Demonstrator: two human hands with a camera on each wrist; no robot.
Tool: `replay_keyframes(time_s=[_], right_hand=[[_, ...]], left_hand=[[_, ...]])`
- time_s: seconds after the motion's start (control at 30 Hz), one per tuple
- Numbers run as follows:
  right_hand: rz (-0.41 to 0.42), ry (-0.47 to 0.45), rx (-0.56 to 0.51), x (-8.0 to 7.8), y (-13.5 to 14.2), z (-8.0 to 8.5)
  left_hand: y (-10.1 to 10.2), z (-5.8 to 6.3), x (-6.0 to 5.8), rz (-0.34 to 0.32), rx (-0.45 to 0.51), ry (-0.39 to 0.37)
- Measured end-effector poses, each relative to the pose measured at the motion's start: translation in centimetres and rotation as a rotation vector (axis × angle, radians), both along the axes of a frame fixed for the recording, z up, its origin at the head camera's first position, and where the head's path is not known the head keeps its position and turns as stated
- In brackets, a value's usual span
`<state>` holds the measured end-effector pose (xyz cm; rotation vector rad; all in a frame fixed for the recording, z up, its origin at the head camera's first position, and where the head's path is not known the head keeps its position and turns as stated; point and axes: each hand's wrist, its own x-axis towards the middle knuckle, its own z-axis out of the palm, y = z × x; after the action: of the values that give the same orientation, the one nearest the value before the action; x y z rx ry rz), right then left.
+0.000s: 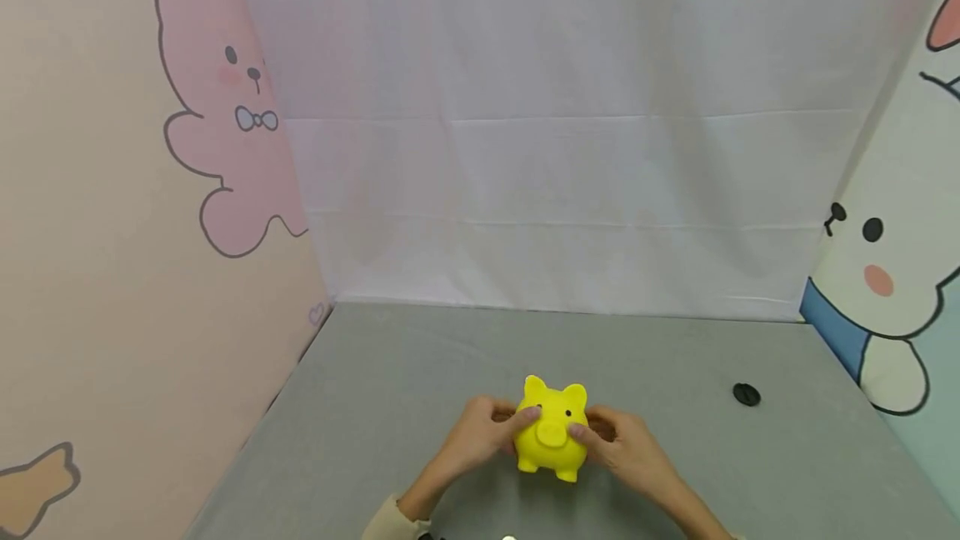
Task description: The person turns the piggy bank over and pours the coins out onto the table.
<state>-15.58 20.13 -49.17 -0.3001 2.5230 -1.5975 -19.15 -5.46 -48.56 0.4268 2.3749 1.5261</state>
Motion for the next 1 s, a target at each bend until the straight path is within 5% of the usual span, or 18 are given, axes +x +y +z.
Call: replay_keyframes(time_s=[0.2, 0.33, 0.53, 0.6, 1.0], right_hand=[[0.059, 0.165, 0.010, 0.1, 0.6, -0.3], [0.081, 0.321, 0.015, 0.3, 0.6, -0.8], [0.040, 0.689, 0.089, 0.3, 0.5, -1.1], [0.037, 0.751, 0.106, 0.1, 0.5, -1.2], [0.045, 0.619, 0.091, 0.0, 0.5, -1.6]], left_hand=[[-1.1, -0.1, -0.2, -0.152, 0.081, 0.088], [-1.3, -0.2, 0.0, -0.191, 0.098, 0.153], [-1.4, -0.8, 0.1, -0.205, 0.106, 0.498], [-1.4, -0.9, 0.0, -0.204, 0.101, 0.560], [-1.5, -0.8, 0.1, -0.189, 0.052, 0.449]])
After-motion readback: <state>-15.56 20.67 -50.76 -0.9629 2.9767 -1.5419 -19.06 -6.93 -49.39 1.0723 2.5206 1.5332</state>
